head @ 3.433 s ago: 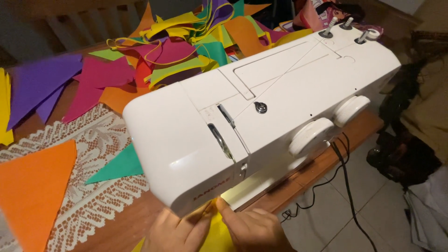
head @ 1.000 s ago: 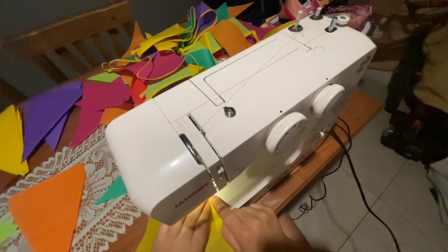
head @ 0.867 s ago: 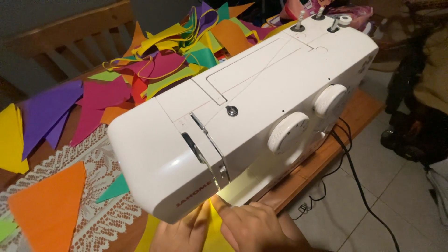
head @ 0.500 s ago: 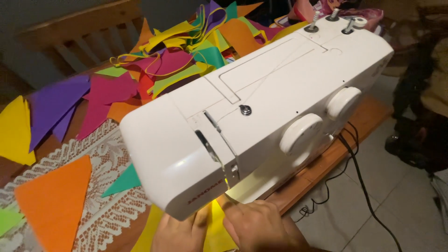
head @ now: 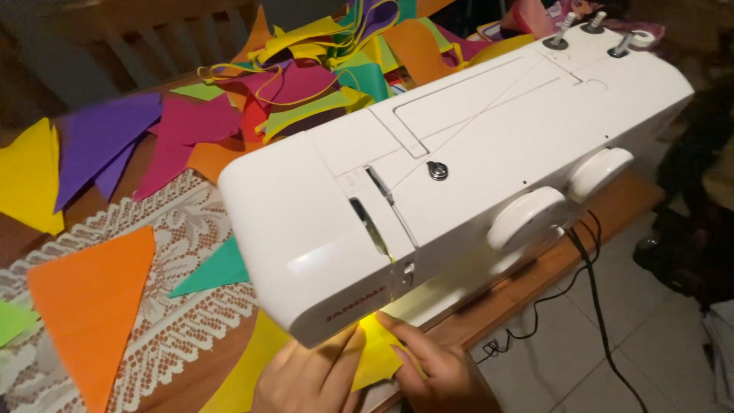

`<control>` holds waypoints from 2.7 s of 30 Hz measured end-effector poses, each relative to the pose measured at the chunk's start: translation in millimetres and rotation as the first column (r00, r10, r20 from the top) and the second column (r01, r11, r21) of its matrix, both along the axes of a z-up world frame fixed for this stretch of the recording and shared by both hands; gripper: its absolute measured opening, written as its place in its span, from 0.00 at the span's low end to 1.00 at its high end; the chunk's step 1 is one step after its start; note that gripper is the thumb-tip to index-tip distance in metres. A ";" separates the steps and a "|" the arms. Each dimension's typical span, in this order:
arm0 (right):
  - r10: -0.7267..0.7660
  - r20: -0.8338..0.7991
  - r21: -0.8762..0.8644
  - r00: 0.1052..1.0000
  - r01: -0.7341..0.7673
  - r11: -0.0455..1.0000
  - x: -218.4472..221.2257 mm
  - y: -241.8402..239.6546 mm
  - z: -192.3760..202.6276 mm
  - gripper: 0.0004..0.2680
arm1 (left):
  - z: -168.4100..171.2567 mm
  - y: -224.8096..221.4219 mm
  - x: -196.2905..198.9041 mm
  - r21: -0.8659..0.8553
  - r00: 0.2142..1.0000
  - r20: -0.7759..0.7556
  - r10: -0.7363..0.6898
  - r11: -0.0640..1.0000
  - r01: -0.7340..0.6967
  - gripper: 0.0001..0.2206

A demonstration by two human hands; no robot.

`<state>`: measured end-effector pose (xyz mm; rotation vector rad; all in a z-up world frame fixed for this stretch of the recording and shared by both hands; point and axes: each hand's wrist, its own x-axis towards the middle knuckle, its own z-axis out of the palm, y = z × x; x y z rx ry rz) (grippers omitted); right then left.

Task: Sewing colorful triangular fabric flags onto a yellow ribbon using a sewing machine to create a bunting.

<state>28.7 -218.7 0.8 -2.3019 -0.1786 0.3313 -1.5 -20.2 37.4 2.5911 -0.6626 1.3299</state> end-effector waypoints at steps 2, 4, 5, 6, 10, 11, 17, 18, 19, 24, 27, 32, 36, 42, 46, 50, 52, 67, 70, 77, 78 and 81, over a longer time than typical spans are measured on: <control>0.002 -0.114 -0.018 0.993 -0.004 1.000 2.6 -1.7 19.3 0.20 | -8.5 -2.4 2.7 0.014 1.000 0.007 0.001 1.000 -0.001 0.15; 0.013 -0.227 -0.030 0.974 -0.021 0.999 2.8 -2.7 23.7 0.20 | -14.5 -2.0 2.9 0.032 1.000 0.014 0.013 0.999 -0.014 0.16; 0.041 -0.131 -0.049 0.990 -0.048 0.998 1.4 -3.7 18.5 0.20 | -16.3 -1.3 2.2 0.063 1.000 0.003 0.012 0.998 -0.012 0.17; 0.072 -0.035 -0.070 0.997 -0.075 0.995 0.3 -4.4 13.3 0.19 | -18.1 -0.3 1.5 0.094 1.000 -0.008 0.012 0.996 -0.012 0.19; 0.292 0.406 -0.098 0.866 -0.276 0.956 2.1 -10.0 0.5 0.20 | -32.4 2.8 -2.0 0.108 1.000 -0.012 -0.006 0.994 0.007 0.21; 0.355 0.553 -0.120 0.754 -0.350 0.929 3.9 -11.9 -0.4 0.22 | -44.4 4.8 -5.4 0.131 0.995 -0.100 0.018 0.991 -0.005 0.21; 0.427 0.753 -0.363 0.501 -0.226 0.904 0.4 -9.7 12.6 0.30 | -58.0 -1.5 -8.2 0.111 0.964 -0.260 0.056 0.993 -0.028 0.29; 0.437 0.764 -0.399 0.474 -0.185 0.898 0.2 -10.0 15.2 0.31 | -48.6 -4.8 -5.1 0.089 0.981 -0.194 0.016 0.996 0.002 0.28; 0.429 0.767 -0.394 0.477 -0.178 0.902 0.4 -11.3 20.2 0.31 | -50.7 -4.6 -2.5 0.095 0.981 -0.193 0.009 0.995 0.009 0.28; 0.418 0.755 -0.381 0.506 -0.181 0.907 -2.1 -12.0 44.5 0.23 | -50.9 -9.3 5.2 0.155 0.999 -0.002 0.047 0.987 -0.046 0.29; 0.321 0.804 -0.250 0.501 -0.205 0.946 0.6 -5.5 28.3 0.27 | -45.7 -14.3 3.9 0.114 0.998 -0.037 0.060 0.992 -0.056 0.29; 0.321 0.772 -0.235 0.548 -0.224 0.946 5.7 -3.9 -8.9 0.29 | -46.8 -7.9 3.7 0.184 0.993 -0.096 0.074 0.981 -0.055 0.29; 0.339 0.726 -0.239 0.598 -0.242 0.940 6.1 1.4 -4.7 0.30 | -50.8 -7.3 1.5 0.146 0.983 -0.134 0.127 0.983 -0.108 0.27; 0.361 0.673 -0.298 0.645 -0.211 0.931 10.1 7.2 -18.7 0.22 | -61.2 3.2 8.9 0.204 0.984 -0.031 0.175 0.965 -0.166 0.27; 0.414 0.585 -0.350 0.697 -0.243 0.905 14.9 11.1 -21.2 0.22 | -69.3 8.1 6.9 0.167 0.977 -0.067 0.200 0.968 -0.187 0.28; 0.416 0.567 -0.407 0.711 -0.198 0.892 20.8 13.5 -29.1 0.17 | -63.3 13.1 6.2 0.121 0.982 -0.142 0.128 0.986 -0.111 0.30; 0.441 0.483 -0.412 0.756 -0.248 0.877 18.2 9.9 -10.4 0.18 | -62.1 14.1 4.4 0.096 0.975 -0.189 0.115 0.991 -0.098 0.31; 0.301 0.680 -0.378 0.669 -0.032 0.925 0.9 4.6 11.6 0.17 | -69.2 18.7 -2.6 0.041 0.957 -0.288 -0.016 0.999 0.029 0.29; 0.341 0.757 -0.344 0.557 -0.104 0.933 2.1 3.6 23.1 0.20 | -68.8 20.9 -0.9 0.156 0.942 -0.335 -0.004 0.986 0.059 0.32; 0.360 0.797 -0.356 0.484 -0.106 0.929 2.6 5.9 22.9 0.17 | -50.4 15.7 3.5 0.160 0.977 -0.212 -0.011 0.986 0.046 0.29; 0.366 0.771 -0.356 0.520 -0.123 0.926 0.6 5.1 26.9 0.17 | -48.8 14.5 2.5 0.151 0.977 -0.213 0.004 0.988 0.029 0.28; 0.373 0.787 -0.360 0.491 -0.126 0.925 4.6 3.2 19.4 0.17 | -49.4 12.6 3.6 0.116 0.977 -0.214 -0.002 0.993 0.028 0.27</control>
